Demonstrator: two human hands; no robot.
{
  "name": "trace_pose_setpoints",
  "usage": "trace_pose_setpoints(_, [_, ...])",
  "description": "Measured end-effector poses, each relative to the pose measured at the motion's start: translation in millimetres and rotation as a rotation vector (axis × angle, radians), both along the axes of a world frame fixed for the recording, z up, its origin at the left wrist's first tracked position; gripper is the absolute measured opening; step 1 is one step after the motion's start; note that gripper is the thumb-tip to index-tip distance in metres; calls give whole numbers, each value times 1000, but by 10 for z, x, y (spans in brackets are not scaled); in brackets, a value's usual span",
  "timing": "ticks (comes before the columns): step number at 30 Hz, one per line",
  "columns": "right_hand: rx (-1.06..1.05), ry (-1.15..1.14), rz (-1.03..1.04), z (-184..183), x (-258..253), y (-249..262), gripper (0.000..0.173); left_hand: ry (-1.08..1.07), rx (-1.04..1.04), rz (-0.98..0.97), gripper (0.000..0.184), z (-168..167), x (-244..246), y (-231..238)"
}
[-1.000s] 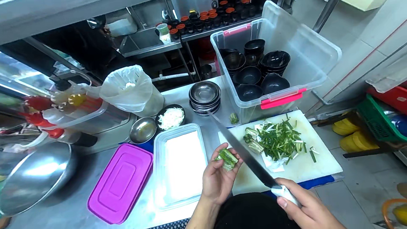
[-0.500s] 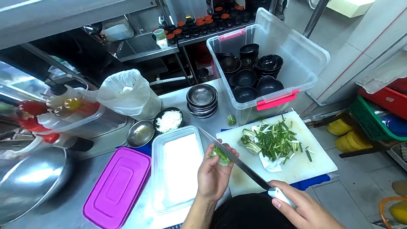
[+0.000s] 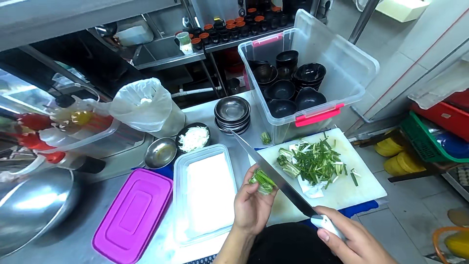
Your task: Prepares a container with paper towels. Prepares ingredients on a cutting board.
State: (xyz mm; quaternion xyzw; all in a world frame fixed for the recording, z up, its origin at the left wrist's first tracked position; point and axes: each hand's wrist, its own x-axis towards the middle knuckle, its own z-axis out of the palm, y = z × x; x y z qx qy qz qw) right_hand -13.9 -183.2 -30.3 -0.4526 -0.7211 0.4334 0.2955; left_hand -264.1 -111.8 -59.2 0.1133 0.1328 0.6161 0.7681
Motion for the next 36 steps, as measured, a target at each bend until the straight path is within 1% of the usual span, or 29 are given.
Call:
trace_pose_setpoints(5, [-6,17,13,-32,-17,18,40,-88,-46,-19,42,-48,-28,-2])
trace_pose_setpoints(8, [-7,18,14,-63,-25,23,40,-121,-45,-32,49,-84,-35,4])
trace_pose_setpoints(10, [-15,5,12,-90,-20,22,41,-95,-21,-19,51,-75,-27,-4])
trace_pose_setpoints(13, [-23,-12,17,-120,-11,34,42,-14,-43,25,52,-49,-3,-15])
trace_pose_setpoints(16, [-25,-8,13,-121,-6,35,41,26,-90,51,49,-39,17,-3])
trace_pose_setpoints(21, [-4,60,-60,-162,68,13,39,5,-130,62,43,-92,-27,29])
trace_pose_setpoints(23, [0,-4,-105,-335,138,28,40,-3,-148,74,42,-105,-66,35])
trace_pose_setpoints(27, [-48,-369,-151,-901,318,-1,47,-11,-186,92,46,-149,-120,44])
trace_pose_setpoints(30, [12,-555,-176,-1253,341,-64,45,-34,-203,75,51,-160,-139,31])
trace_pose_setpoints(33, [80,-598,-200,-1457,275,-38,42,-46,-207,45,54,-158,-124,16])
trace_pose_setpoints(36, [93,-582,-184,-1496,185,71,40,25,-193,-1,52,-144,-97,1])
